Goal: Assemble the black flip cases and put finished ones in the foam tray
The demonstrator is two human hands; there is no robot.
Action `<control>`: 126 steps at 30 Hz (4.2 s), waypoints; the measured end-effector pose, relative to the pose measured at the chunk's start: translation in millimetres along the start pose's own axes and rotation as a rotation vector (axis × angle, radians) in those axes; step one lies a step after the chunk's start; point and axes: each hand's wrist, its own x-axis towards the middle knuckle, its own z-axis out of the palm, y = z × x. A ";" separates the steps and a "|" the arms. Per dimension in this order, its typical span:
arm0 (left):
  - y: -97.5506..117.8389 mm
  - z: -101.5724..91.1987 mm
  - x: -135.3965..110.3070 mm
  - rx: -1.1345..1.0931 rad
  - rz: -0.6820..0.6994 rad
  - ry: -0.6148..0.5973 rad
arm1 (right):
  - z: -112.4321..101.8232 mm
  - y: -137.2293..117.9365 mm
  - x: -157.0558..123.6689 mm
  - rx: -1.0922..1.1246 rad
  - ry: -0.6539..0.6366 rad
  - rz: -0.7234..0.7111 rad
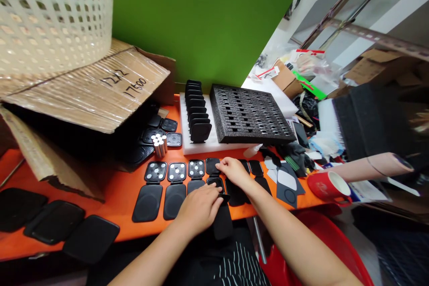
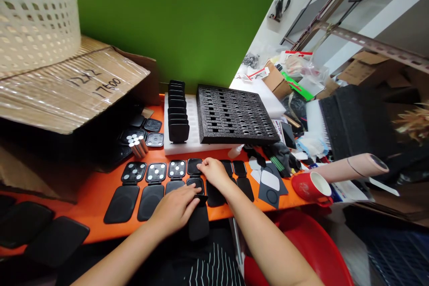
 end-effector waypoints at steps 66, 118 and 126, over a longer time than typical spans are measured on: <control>-24.8 -11.5 -25.6 0.211 -0.048 0.197 | 29.3 -37.9 8.0 -0.089 -0.176 -0.167; -0.5 4.2 -12.5 0.326 0.118 0.025 | 4.8 3.2 -41.3 -0.507 -0.078 -0.547; -1.7 2.5 -12.7 0.355 0.162 0.016 | 11.0 2.0 -27.4 -0.528 0.001 -0.555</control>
